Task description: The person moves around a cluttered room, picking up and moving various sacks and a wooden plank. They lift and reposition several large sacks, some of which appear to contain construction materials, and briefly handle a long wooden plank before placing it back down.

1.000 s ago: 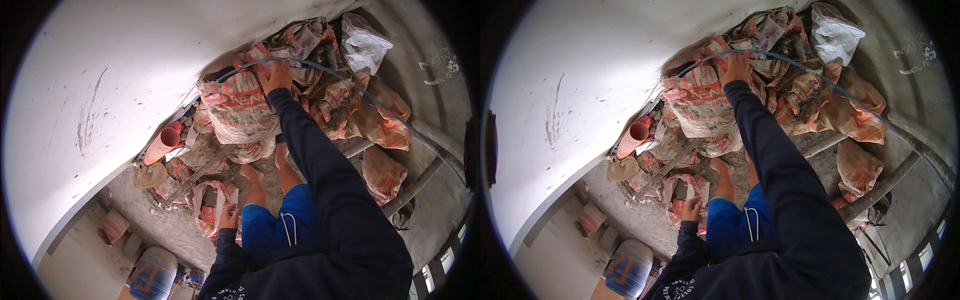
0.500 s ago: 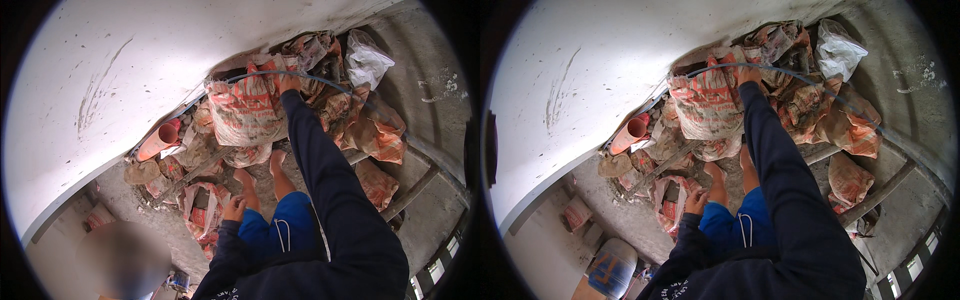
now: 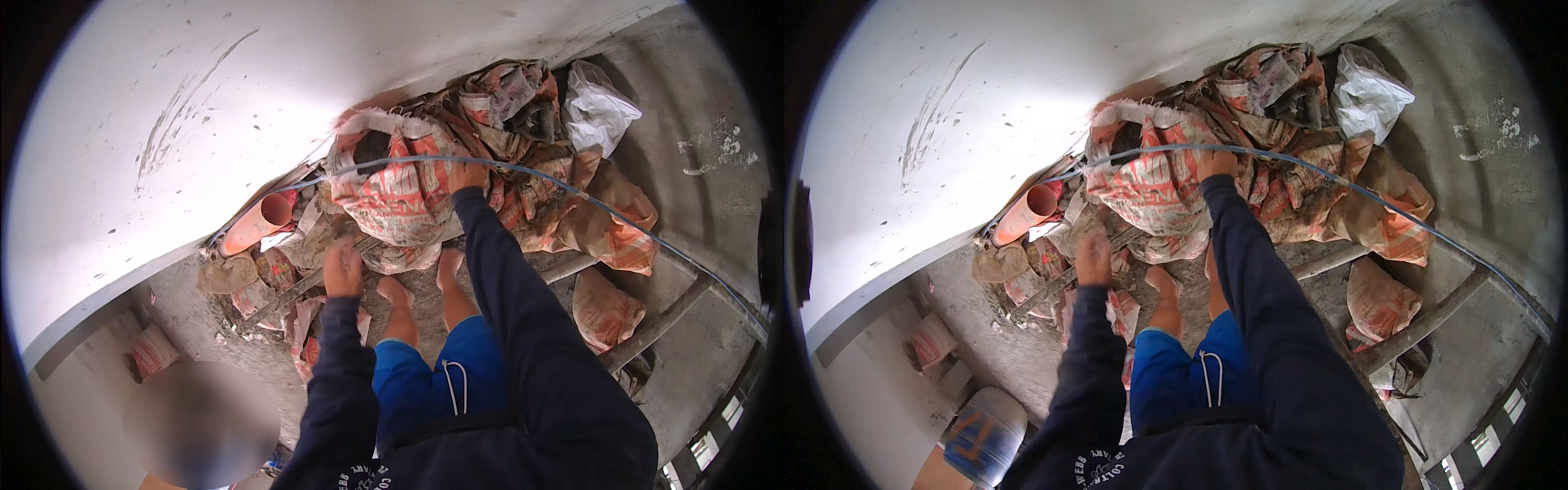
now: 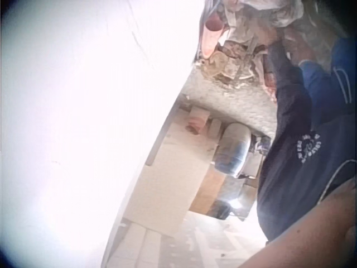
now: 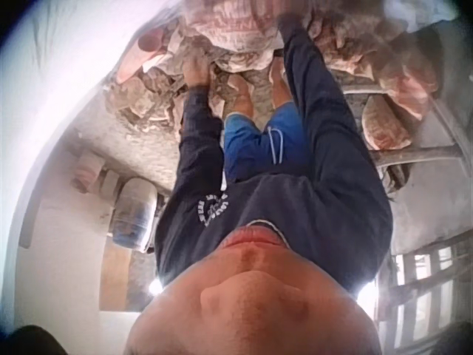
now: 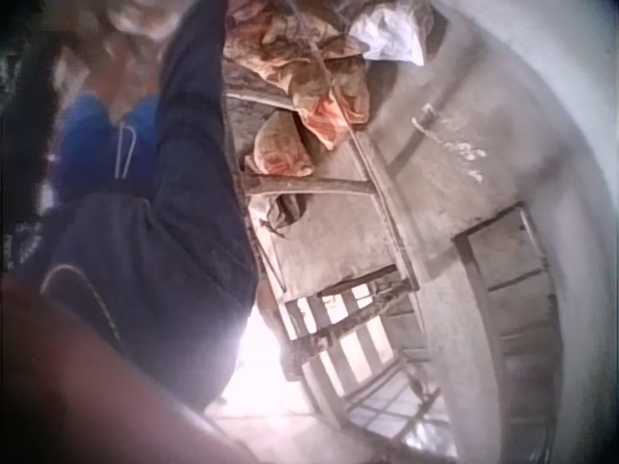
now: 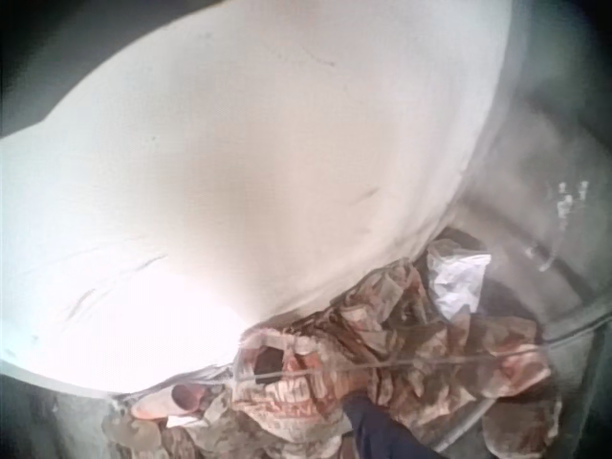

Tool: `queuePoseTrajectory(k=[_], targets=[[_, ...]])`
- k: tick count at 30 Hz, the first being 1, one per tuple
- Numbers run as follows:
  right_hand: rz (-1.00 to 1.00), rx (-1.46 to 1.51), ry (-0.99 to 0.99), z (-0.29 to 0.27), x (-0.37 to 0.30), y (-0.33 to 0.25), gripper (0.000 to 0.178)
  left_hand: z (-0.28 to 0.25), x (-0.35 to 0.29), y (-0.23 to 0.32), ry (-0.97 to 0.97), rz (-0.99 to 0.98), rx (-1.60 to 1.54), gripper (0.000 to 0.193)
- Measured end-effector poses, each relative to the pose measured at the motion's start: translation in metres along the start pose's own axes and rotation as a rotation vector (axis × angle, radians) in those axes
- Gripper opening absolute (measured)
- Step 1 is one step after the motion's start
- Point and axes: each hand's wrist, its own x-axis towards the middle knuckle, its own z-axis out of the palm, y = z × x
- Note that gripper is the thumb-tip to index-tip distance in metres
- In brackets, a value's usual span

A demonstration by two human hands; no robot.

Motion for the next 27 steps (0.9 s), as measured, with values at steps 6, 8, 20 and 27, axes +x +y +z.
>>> queuePoseTrajectory(k=[6,8,20,27], targets=[[0.047,0.285,0.186,-0.009,-0.051,-0.023,0.038,0.012,0.1,0.021,-0.165,0.326,0.233,0.032],[0.165,0.247,0.151,-0.011,-0.057,-0.026,0.038,0.017,0.096,0.025,-0.251,0.329,0.341,0.022],[-0.181,0.174,0.076,-0.019,-0.066,-0.033,0.03,-0.026,0.189,0.052,0.198,0.101,0.239,0.022],[-0.036,0.124,-0.049,-0.016,-0.077,-0.025,0.031,0.018,0.212,0.007,0.013,0.019,0.169,0.049]])
